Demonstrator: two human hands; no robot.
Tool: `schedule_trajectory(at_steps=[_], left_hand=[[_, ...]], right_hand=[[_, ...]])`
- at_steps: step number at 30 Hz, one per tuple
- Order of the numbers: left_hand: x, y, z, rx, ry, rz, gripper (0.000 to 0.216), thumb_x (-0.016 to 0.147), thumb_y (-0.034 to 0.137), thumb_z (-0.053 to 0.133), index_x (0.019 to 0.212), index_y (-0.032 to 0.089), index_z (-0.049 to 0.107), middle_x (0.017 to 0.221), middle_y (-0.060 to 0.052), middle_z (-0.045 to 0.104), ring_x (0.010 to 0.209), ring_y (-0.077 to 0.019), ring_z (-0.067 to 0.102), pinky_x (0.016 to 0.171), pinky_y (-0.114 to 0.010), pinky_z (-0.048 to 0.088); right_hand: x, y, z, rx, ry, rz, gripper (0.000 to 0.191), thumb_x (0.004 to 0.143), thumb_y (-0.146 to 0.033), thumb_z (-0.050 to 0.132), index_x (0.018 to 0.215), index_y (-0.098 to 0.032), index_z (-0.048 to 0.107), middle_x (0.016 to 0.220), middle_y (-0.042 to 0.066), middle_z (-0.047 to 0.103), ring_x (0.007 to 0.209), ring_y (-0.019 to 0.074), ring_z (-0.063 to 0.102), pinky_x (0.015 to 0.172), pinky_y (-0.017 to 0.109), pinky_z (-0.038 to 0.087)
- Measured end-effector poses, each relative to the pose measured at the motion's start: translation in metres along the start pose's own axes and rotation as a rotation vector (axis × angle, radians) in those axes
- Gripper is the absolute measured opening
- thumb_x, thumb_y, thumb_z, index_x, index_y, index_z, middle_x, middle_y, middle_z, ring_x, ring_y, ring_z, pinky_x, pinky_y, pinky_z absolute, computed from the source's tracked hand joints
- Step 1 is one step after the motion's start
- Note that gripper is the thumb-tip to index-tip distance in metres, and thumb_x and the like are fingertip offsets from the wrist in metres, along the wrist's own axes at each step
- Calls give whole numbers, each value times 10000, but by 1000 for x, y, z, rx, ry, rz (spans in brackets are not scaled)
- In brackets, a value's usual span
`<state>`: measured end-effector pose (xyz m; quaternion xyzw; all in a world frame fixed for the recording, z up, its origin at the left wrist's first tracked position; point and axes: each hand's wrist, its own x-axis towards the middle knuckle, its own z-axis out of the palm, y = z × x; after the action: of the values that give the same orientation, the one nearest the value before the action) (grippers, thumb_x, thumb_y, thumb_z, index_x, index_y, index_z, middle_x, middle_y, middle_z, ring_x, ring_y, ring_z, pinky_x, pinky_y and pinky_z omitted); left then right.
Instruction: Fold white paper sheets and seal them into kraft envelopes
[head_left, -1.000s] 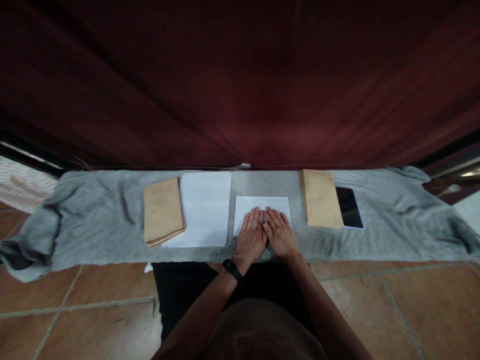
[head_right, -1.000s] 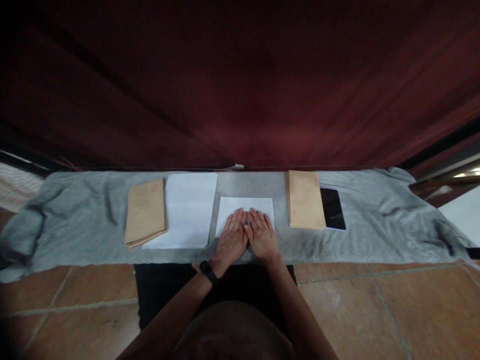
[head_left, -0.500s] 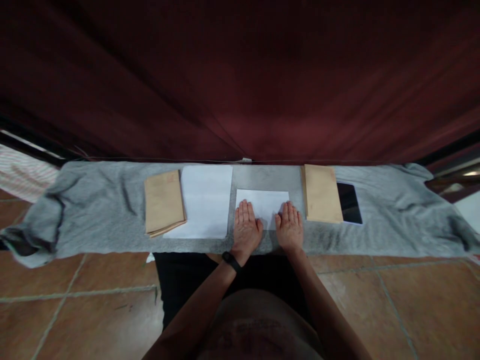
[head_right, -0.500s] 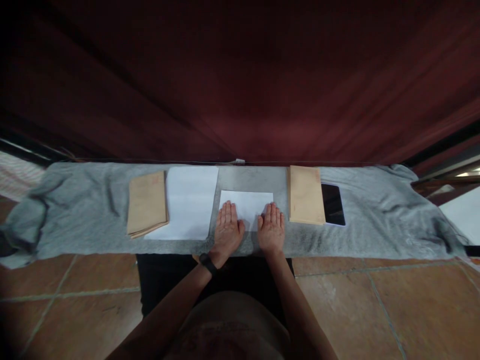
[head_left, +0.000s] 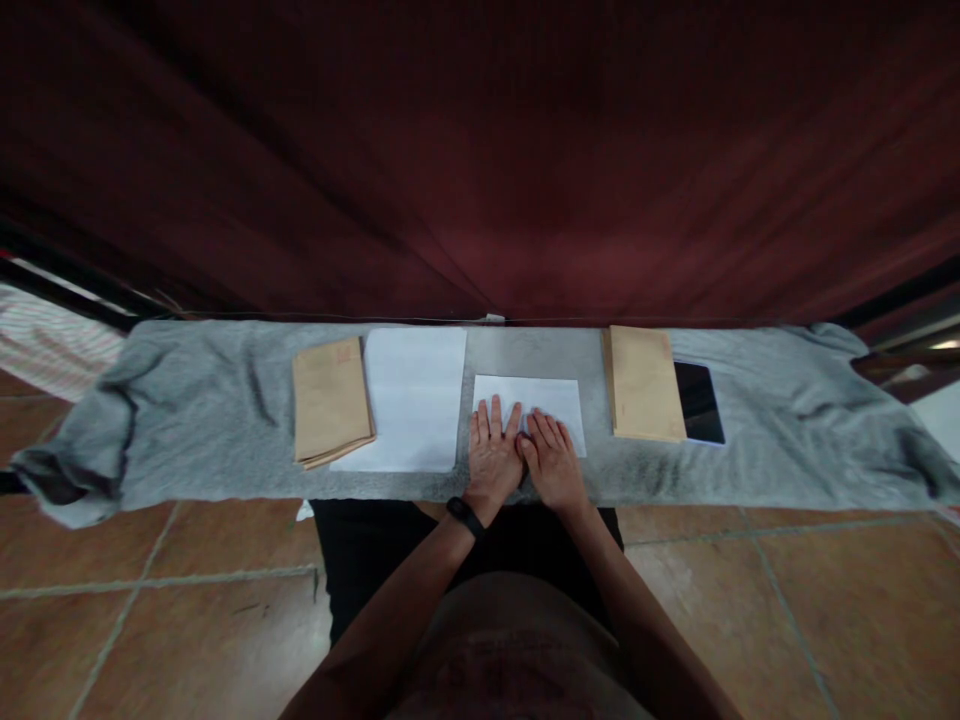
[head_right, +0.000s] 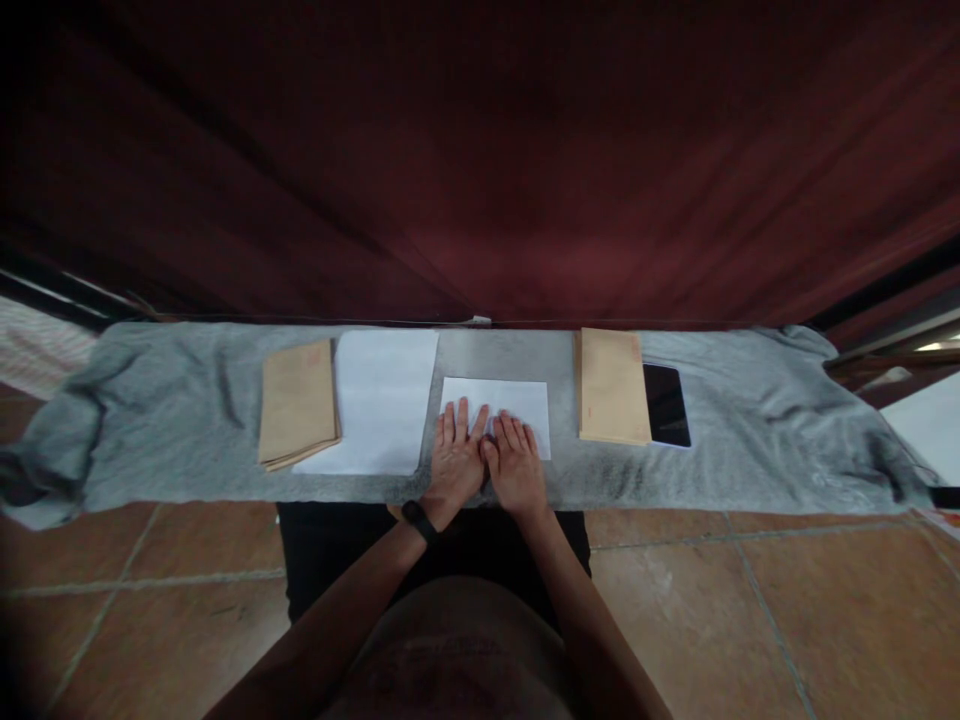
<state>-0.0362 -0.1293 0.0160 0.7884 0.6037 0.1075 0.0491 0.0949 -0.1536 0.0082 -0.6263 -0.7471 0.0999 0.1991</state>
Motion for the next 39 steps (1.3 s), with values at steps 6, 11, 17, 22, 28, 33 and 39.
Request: schedule_trajectory(at_steps=[6,11,17,22,28,33,39], left_hand=[[0,-1,3,46,-5,-1,633,981,287,481,1580,217,291,1680,-112,160,1544,-352,107,1234,-570,207],[-1,1,8,47,70,-37,662,989,291,442,1577,71,231,1657,-210,159,1541,-329,147,1237,-545,215],[-4,-2,13,29,114,-58,647,1008,298,383,1549,-22,234,1633,-247,203,1537,-312,167,1240,-514,243],[-6,-4,13,1,169,-73,641,1026,320,341,1560,-9,206,1626,-245,237,1534,-315,177,1227,-533,273],[-17,2,0,-29,116,78,627,1029,294,326,1581,40,172,1642,-189,237,1541,-276,168,1237,-511,274],[-37,14,-2,11,-14,238,598,1013,284,358,1567,80,266,1641,-131,282,1542,-238,179,1258,-468,240],[-41,12,-1,56,-10,271,620,982,163,303,1585,66,195,1631,-150,304,1532,-227,214,1251,-449,256]], right_hand=[[-4,1,3,-105,38,56,537,1072,-390,308,1518,-118,429,1592,143,381,1487,270,331,1216,466,258],[-13,12,7,-191,134,121,546,1062,-358,342,1535,-89,388,1600,177,352,1481,290,340,1200,474,283],[-22,20,10,-241,229,177,603,1058,-366,356,1570,-57,286,1584,207,369,1463,314,365,1181,500,310],[-25,21,9,-264,262,209,616,1057,-378,364,1571,-49,281,1569,220,389,1436,337,402,1168,514,323],[-24,20,8,-238,267,213,613,1058,-373,345,1582,-66,258,1572,220,386,1444,330,394,1161,522,325],[-24,16,0,-178,250,187,587,1062,-341,307,1591,-96,241,1592,191,364,1475,318,346,1191,551,267],[-26,1,-7,-36,58,-76,546,1065,-354,303,1558,-122,342,1589,125,396,1487,236,340,1226,463,265]])
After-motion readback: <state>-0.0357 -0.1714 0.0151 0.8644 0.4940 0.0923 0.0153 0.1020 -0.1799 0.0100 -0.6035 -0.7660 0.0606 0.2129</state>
